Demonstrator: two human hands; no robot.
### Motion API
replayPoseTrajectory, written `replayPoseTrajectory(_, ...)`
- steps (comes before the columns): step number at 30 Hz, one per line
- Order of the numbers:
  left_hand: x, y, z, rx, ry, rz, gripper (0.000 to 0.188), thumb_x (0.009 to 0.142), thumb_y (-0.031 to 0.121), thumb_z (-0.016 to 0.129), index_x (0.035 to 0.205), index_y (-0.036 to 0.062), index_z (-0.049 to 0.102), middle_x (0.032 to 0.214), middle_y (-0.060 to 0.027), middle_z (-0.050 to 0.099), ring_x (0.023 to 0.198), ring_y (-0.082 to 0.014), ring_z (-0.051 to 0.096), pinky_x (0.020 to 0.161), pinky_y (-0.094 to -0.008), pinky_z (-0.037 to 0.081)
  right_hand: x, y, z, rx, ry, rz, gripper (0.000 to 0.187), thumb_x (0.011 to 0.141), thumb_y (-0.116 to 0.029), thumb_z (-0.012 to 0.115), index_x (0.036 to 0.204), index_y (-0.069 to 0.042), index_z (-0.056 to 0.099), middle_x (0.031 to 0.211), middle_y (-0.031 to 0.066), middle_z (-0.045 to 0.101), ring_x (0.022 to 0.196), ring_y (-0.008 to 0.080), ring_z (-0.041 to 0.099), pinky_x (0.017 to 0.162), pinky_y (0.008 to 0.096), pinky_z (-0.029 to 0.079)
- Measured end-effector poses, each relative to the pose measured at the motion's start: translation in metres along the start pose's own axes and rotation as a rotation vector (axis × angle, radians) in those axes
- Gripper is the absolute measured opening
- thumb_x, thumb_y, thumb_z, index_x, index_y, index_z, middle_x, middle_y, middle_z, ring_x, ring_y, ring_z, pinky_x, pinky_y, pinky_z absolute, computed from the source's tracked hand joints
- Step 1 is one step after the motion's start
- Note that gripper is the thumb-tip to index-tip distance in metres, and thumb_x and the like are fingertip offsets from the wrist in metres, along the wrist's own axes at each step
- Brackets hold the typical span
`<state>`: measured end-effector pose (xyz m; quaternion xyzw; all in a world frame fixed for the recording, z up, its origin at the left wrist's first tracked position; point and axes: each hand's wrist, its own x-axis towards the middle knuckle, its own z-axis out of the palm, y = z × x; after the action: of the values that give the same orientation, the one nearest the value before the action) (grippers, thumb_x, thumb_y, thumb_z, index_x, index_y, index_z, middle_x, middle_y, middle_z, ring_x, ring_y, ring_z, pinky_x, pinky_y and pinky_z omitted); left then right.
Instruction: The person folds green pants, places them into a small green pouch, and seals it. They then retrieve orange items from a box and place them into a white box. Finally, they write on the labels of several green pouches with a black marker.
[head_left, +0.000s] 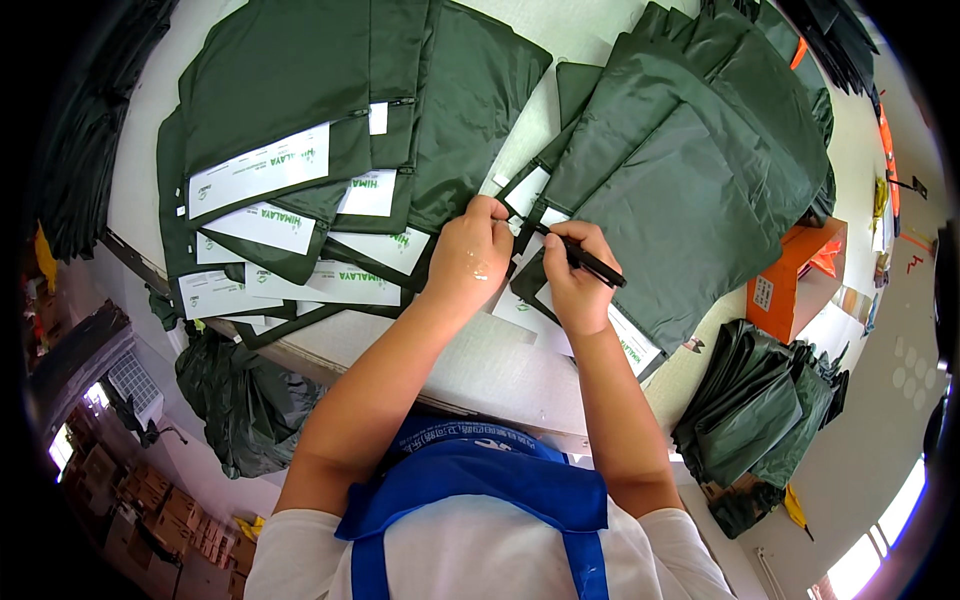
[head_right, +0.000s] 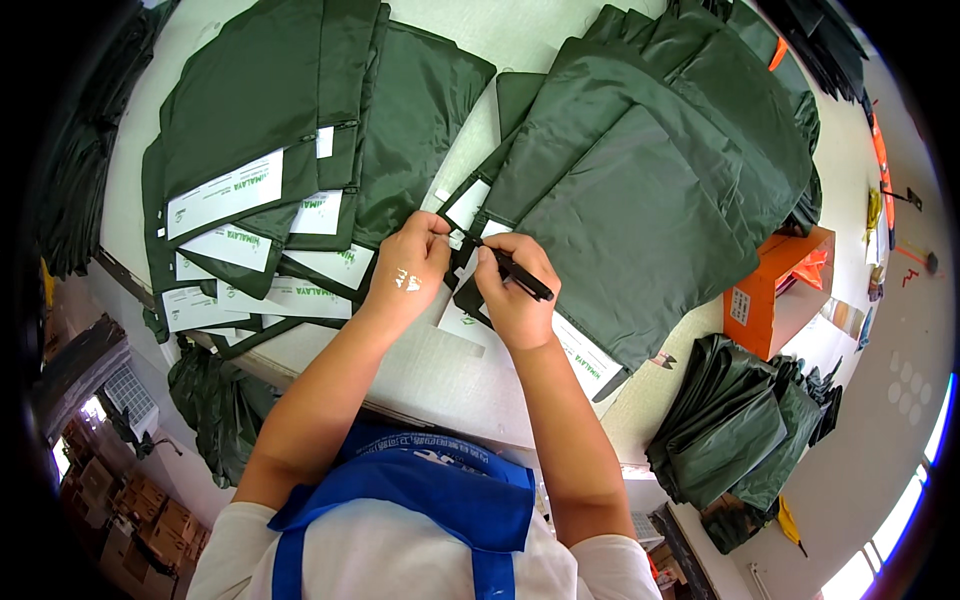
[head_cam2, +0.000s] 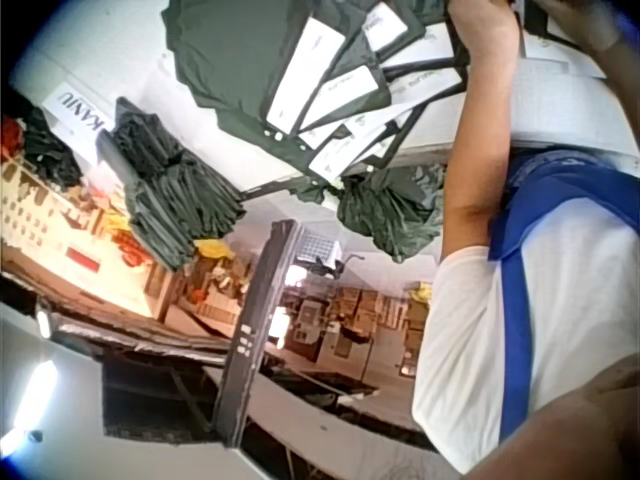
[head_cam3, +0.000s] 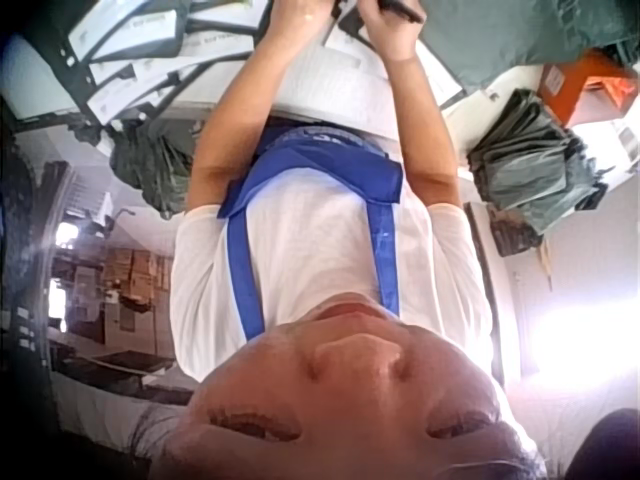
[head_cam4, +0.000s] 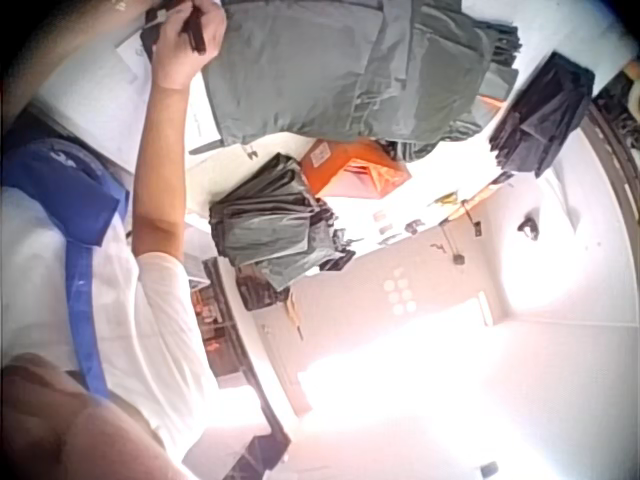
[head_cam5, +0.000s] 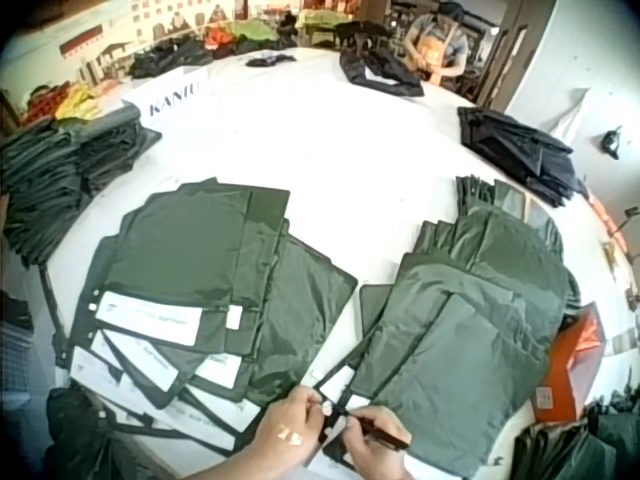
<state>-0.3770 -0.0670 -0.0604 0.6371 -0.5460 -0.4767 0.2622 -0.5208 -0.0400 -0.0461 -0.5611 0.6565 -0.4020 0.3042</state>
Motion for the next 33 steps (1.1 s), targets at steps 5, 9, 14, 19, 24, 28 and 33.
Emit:
replayPoseTrajectory(5, -0.005, -0.002, -0.002, -0.028, -0.037, 0.019, 0.012, 0.086, 0.006, 0.054, 0.091, -0.0016, 0.061, 0.076, -0.0178, 0.065, 0.069, -0.0321, 0.061, 0.065, -0.0397, 0.048, -0.008, 0.000, -0.021, 0.150, 0.068, -0.010, 0.017, 0.091, 0.000, 0.057, 0.106, -0.001, 0.062, 0.090, 0.0115, 0.068, 0.079, 0.0173, 0.064, 0.073, 0.0291, 0.052)
replayPoseTrajectory(9, -0.005, 0.001, -0.007, -0.095, -0.070, -0.003, 0.013, 0.085, 0.005, 0.055, 0.093, -0.0001, 0.063, 0.074, -0.0088, 0.064, 0.061, -0.0142, 0.056, 0.060, -0.0288, 0.044, -0.020, 0.005, -0.055, -0.226, 0.000, -0.192, 0.032, 0.085, -0.007, 0.066, 0.115, -0.004, 0.057, 0.106, 0.0117, 0.067, 0.096, 0.0293, 0.063, 0.092, 0.0383, 0.046)
replayPoseTrajectory(14, -0.003, 0.009, -0.015, -0.204, -0.244, -0.155, 0.016, 0.086, 0.005, 0.053, 0.097, 0.0001, 0.063, 0.081, -0.0046, 0.063, 0.063, -0.0093, 0.051, 0.058, -0.0259, 0.041, -0.055, -0.008, -0.061, -0.634, -0.427, -0.223, 0.065, 0.065, -0.030, 0.083, 0.120, -0.013, 0.055, 0.140, 0.0069, 0.051, 0.133, 0.0345, 0.042, 0.110, 0.0609, 0.020)
replayPoseTrajectory(19, -0.004, -0.005, -0.002, -0.419, -0.293, -0.228, 0.018, 0.090, 0.008, 0.053, 0.105, 0.0007, 0.060, 0.086, 0.0006, 0.059, 0.061, -0.0056, 0.044, 0.054, -0.0227, 0.036, -0.056, 0.012, -0.078, -0.533, -0.385, -0.302, 0.053, 0.068, -0.026, 0.082, 0.113, -0.014, 0.058, 0.130, 0.0063, 0.060, 0.130, 0.0312, 0.048, 0.108, 0.0606, 0.026)
replayPoseTrajectory(24, -0.006, 0.003, -0.007, -0.478, -0.383, -0.321, 0.015, 0.092, 0.010, 0.055, 0.104, 0.0019, 0.058, 0.083, 0.0026, 0.055, 0.060, -0.0025, 0.040, 0.051, -0.0213, 0.032, -0.052, 0.016, -0.092, -0.439, -0.350, -0.318, 0.046, 0.072, -0.022, 0.080, 0.112, -0.012, 0.058, 0.118, 0.0070, 0.066, 0.123, 0.0306, 0.055, 0.108, 0.0576, 0.028)
replayPoseTrajectory(28, -0.006, 0.001, -0.004, -0.411, -0.365, -0.297, 0.014, 0.091, 0.009, 0.057, 0.104, 0.0019, 0.058, 0.083, 0.0030, 0.055, 0.059, -0.0027, 0.039, 0.051, -0.0214, 0.032, -0.052, 0.033, -0.098, -0.456, -0.260, -0.311, 0.044, 0.074, -0.019, 0.079, 0.112, -0.009, 0.058, 0.118, 0.0080, 0.066, 0.122, 0.0304, 0.056, 0.106, 0.0554, 0.033)
replayPoseTrajectory(33, -0.007, 0.001, -0.001, -0.429, -0.351, -0.317, 0.021, 0.091, 0.009, 0.056, 0.111, 0.0016, 0.057, 0.083, 0.0032, 0.055, 0.062, -0.0034, 0.040, 0.053, -0.0218, 0.033, -0.046, 0.024, -0.101, -0.546, -0.272, -0.299, 0.045, 0.072, -0.017, 0.079, 0.112, -0.009, 0.058, 0.118, 0.0081, 0.066, 0.120, 0.0311, 0.057, 0.106, 0.0535, 0.034)
